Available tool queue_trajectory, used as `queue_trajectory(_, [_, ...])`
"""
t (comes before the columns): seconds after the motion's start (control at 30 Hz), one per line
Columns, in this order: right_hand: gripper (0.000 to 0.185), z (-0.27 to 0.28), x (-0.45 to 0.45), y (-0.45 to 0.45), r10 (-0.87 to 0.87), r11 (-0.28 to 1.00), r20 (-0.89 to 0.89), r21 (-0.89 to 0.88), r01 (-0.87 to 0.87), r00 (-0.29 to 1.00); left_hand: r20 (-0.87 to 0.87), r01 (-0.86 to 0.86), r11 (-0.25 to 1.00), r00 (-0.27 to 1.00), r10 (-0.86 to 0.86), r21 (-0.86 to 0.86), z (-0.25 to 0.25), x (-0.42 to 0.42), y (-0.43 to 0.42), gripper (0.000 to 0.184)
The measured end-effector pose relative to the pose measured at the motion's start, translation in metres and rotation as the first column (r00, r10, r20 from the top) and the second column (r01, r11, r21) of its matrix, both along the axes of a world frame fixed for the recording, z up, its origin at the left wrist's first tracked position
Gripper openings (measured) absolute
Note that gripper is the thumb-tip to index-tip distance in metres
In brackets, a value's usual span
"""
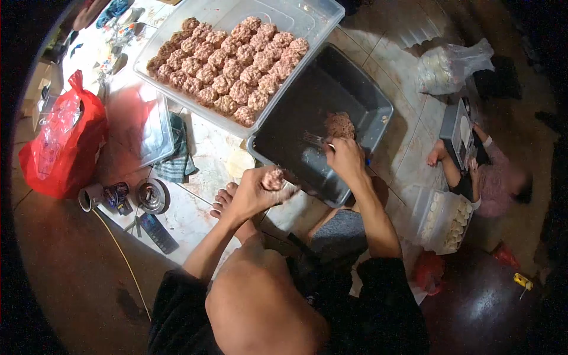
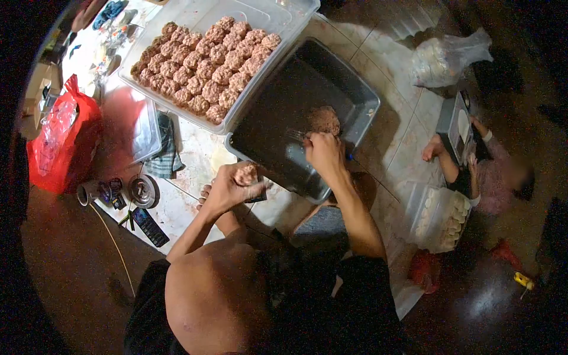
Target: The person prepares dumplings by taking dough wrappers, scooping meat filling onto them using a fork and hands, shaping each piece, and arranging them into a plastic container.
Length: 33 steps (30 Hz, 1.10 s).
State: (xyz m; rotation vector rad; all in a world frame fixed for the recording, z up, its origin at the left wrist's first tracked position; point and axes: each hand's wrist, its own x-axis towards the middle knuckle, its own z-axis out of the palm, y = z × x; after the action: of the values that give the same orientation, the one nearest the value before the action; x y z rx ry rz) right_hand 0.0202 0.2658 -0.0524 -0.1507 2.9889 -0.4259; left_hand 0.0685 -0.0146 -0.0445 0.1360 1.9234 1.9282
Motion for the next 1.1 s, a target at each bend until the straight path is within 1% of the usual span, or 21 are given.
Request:
queue_trajectory(0.03, [0.016, 0.013, 0.000, -0.005, 0.009, 0.992, -0.005, -0.126, -0.010, 1.000, -0.040, -0.053, 0.993, 0.998, 0.057, 0.101, -0.010, 0.004, 0.000, 0.027])
queue_trajectory(0.07, [0.017, 0.031, 0.004, -0.006, -0.026, 0.990, 0.050, -0.138, 0.032, 0.998, -0.071, -0.095, 0.975, 0.991, 0.111, 0.203, -0.017, 0.010, -0.003, 0.028])
queue_trajectory(0.1, [0.018, 0.068, 0.003, -0.015, -0.063, 0.986, 0.099, -0.146, 0.077, 0.993, -0.246, -0.112, 0.983, 0.958, 0.146, 0.148, -0.003, 0.001, -0.017, 0.029])
queue_trajectory(0.13, [0.018, 0.087, 0.003, -0.019, -0.104, 0.981, 0.147, -0.151, 0.126, 0.984, -0.135, -0.191, 0.981, 0.972, 0.193, 0.031, 0.006, 0.000, -0.024, 0.025])
queue_trajectory(0.17, [0.017, 0.079, 0.003, -0.007, -0.026, 0.997, 0.041, -0.071, 0.029, 0.999, -0.100, -0.150, 0.988, 0.983, 0.154, 0.048, 0.011, -0.002, -0.023, 0.024])
queue_trajectory(0.2, [0.016, 0.067, 0.000, 0.003, -0.045, 0.999, 0.078, 0.024, 0.043, 0.996, -0.066, -0.113, 0.991, 0.991, 0.117, 0.067, 0.014, -0.004, -0.020, 0.024])
queue_trajectory(0.27, [0.015, 0.035, -0.010, 0.025, -0.081, 0.976, 0.146, 0.214, 0.049, 0.986, -0.095, -0.018, 0.999, 0.995, 0.021, 0.036, -0.005, -0.002, -0.007, 0.023])
queue_trajectory(0.3, [0.011, 0.009, -0.012, 0.041, -0.008, 0.946, 0.114, 0.324, -0.029, 0.993, -0.107, 0.030, 0.999, 0.994, -0.028, 0.017, -0.010, -0.001, -0.001, 0.022])
queue_trajectory(0.4, [0.010, -0.002, -0.004, 0.045, 0.038, 0.964, 0.116, 0.257, -0.067, 0.993, -0.076, 0.003, 0.998, 0.997, 0.002, 0.059, 0.029, -0.005, 0.010, 0.025])
queue_trajectory(0.43, [0.010, -0.005, 0.001, 0.044, 0.050, 0.961, 0.125, 0.263, -0.082, 0.991, 0.017, -0.074, 0.978, 0.997, 0.072, 0.194, 0.036, 0.002, 0.009, 0.027])
queue_trajectory(0.5, [0.009, -0.009, 0.012, 0.041, 0.063, 0.955, 0.141, 0.279, -0.101, 0.988, -0.122, -0.135, 0.980, 0.981, 0.153, 0.148, 0.019, 0.011, -0.013, 0.028])
queue_trajectory(0.53, [0.008, -0.009, 0.014, 0.038, 0.036, 0.957, 0.144, 0.279, -0.076, 0.989, -0.197, -0.166, 0.978, 0.962, 0.190, 0.129, 0.018, 0.009, -0.022, 0.029])
queue_trajectory(0.57, [0.007, -0.010, 0.016, 0.035, 0.010, 0.959, 0.151, 0.277, -0.052, 0.988, -0.109, -0.201, 0.969, 0.970, 0.217, 0.142, 0.022, 0.013, -0.027, 0.027])
queue_trajectory(0.67, [0.007, -0.009, 0.016, 0.033, 0.013, 0.961, 0.137, 0.273, -0.050, 0.990, -0.061, -0.101, 0.995, 0.993, 0.102, 0.016, 0.017, 0.024, -0.047, 0.032])
queue_trajectory(0.7, [0.008, -0.008, 0.016, 0.034, 0.022, 0.960, 0.126, 0.273, -0.056, 0.992, -0.005, -0.127, 0.992, 0.992, 0.127, -0.029, 0.018, 0.026, -0.048, 0.039])
queue_trajectory(0.8, [0.010, -0.019, 0.017, 0.036, 0.009, 0.967, 0.120, 0.250, -0.039, 0.993, 0.211, -0.309, 0.949, 0.925, 0.317, -0.071, 0.006, 0.028, -0.050, 0.036])
queue_trajectory(0.83, [0.010, -0.022, 0.016, 0.036, 0.006, 0.970, 0.121, 0.240, -0.035, 0.993, 0.252, -0.283, 0.954, 0.921, 0.298, -0.095, 0.006, 0.030, -0.053, 0.033])
queue_trajectory(0.9, [0.011, -0.025, 0.016, 0.037, 0.002, 0.975, 0.128, 0.221, -0.031, 0.992, 0.077, -0.170, 0.985, 0.982, 0.172, -0.027, 0.007, 0.034, -0.049, 0.031])
queue_trajectory(0.97, [0.011, -0.024, 0.019, 0.036, 0.002, 0.977, 0.138, 0.210, -0.032, 0.990, 0.015, -0.173, 0.983, 0.985, 0.172, 0.063, 0.008, 0.038, -0.049, 0.031])
queue_trajectory(1.07, [0.011, -0.025, 0.018, 0.033, 0.016, 0.988, 0.116, 0.152, -0.033, 0.993, 0.116, -0.351, 0.904, 0.936, 0.332, 0.244, 0.008, 0.040, -0.054, 0.031])
queue_trajectory(1.1, [0.011, -0.027, 0.021, 0.031, 0.019, 0.992, 0.105, 0.123, -0.032, 0.994, 0.008, -0.375, 0.911, 0.925, 0.379, 0.171, -0.001, 0.034, -0.053, 0.027])
